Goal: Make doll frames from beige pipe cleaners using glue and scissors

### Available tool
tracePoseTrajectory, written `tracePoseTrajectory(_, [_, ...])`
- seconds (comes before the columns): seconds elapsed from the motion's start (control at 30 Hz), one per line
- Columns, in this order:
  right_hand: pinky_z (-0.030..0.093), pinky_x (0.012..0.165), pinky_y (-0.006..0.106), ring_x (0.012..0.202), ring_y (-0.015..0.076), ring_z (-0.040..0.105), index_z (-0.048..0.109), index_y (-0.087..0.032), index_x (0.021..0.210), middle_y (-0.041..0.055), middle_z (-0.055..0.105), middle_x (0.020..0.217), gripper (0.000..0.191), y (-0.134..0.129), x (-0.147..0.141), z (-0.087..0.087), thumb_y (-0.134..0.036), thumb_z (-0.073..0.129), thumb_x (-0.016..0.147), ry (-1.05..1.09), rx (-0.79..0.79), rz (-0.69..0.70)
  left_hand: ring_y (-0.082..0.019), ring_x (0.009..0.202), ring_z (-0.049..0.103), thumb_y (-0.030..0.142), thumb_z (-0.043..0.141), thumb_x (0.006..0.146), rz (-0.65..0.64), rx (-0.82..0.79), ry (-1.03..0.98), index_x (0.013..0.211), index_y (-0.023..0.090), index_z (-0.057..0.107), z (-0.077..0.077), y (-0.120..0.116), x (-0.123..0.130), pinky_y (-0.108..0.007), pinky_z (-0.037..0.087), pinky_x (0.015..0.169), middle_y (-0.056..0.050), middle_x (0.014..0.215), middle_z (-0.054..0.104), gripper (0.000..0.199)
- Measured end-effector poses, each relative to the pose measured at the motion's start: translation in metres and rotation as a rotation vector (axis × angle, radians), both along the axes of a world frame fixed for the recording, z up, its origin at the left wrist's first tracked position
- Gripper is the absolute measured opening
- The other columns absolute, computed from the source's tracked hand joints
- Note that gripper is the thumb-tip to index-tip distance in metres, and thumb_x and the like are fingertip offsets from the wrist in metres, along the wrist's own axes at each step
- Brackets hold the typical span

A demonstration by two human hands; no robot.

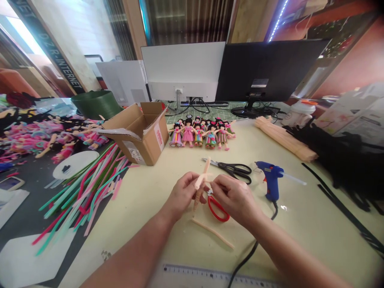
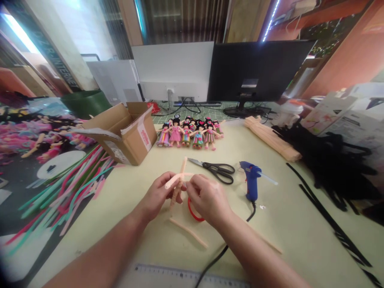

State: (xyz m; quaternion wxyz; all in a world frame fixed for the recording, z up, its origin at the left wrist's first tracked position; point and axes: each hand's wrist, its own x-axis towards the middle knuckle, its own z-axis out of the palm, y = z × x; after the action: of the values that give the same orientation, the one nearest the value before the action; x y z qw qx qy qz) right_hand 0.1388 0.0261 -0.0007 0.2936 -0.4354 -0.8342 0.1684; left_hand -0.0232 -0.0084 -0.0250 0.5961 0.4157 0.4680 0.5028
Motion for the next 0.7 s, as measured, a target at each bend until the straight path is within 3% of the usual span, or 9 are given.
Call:
tracePoseTrajectory(0.37, [0.029,0.051,0.023,0.054,0.0106,0.043,0.05,-0.019,0.06,-0.002,0.051,0.058,0.03,0.0033,0.0033,-0.0025,-0.031,0.051,0.087,0.006,-0.062,0.001,-0.012,0.057,0.061,0.045,0.058,0.081,0.013,-0.008,0.005,0.088,0.017,0.057,0.0002,0.0001,0.0028,-0.03,0.052,0.063,-0.004,0.08,0.066,0.029])
tracePoseTrajectory(0.7, [0.04,0.061,0.024,0.068,0.0136,0.054,0.06,-0.019,0.082,0.0025,0.058,0.077,0.009,0.0038,0.0018,-0.0059,-0.025,0.055,0.086,0.153,-0.036,0.018,-0.012,0.056,0.06,0.045,0.06,0.08,-0.014,-0.031,-0.023,0.086,0.017,0.057,0.0001,0.0013,0.0044,-0.03,0.052,0.063,-0.004,0.077,0.065,0.029])
